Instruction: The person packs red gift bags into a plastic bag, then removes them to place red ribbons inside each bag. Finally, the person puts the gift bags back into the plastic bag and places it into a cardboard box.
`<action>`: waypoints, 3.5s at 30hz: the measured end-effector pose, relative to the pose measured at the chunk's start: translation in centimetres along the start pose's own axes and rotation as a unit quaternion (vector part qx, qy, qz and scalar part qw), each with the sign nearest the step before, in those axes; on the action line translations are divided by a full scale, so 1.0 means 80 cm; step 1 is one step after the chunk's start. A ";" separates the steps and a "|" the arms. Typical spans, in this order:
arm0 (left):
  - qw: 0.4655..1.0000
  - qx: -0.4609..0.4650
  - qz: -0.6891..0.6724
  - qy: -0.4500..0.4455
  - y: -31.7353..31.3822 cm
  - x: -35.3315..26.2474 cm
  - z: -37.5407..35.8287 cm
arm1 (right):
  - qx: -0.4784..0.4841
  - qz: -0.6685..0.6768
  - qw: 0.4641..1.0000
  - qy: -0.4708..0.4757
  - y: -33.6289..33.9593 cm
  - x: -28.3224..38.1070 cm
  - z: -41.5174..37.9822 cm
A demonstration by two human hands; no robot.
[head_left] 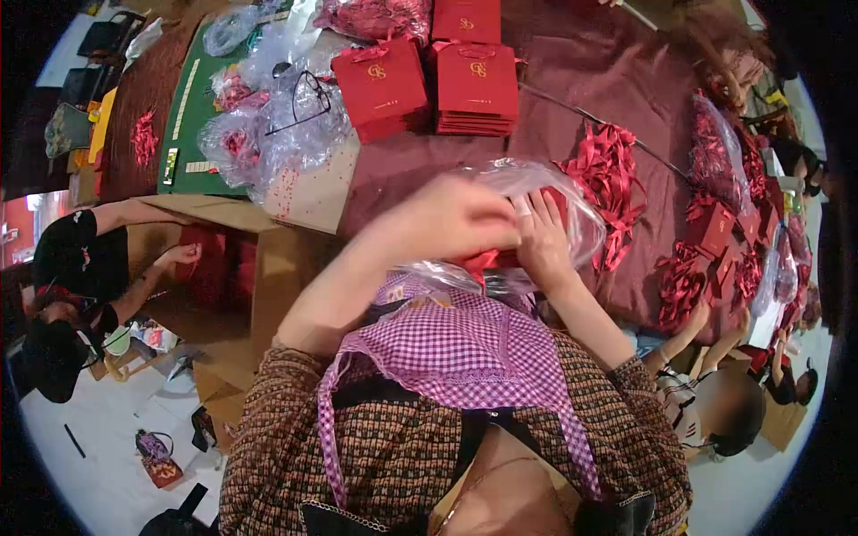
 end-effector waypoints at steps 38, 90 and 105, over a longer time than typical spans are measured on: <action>0.782 -0.418 -0.406 0.220 0.257 0.411 -0.041 | -0.032 0.066 0.997 -0.023 0.025 0.014 -0.002; 0.861 -0.257 0.399 0.184 0.298 0.207 -0.108 | -0.079 0.055 0.995 -0.021 0.018 0.007 -0.010; 0.816 -0.122 0.460 0.328 0.156 0.237 -0.078 | -0.088 0.076 0.993 -0.026 0.022 0.003 -0.004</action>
Point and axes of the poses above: each hand's wrist, its own z-axis towards the middle knuckle, its own y-axis out of the back of the hand, x = y × z, the point moved 9 cm from there along z, towards the middle knuckle, and after that the axes turned 10 degrees about -y, right-handed, at the moved point
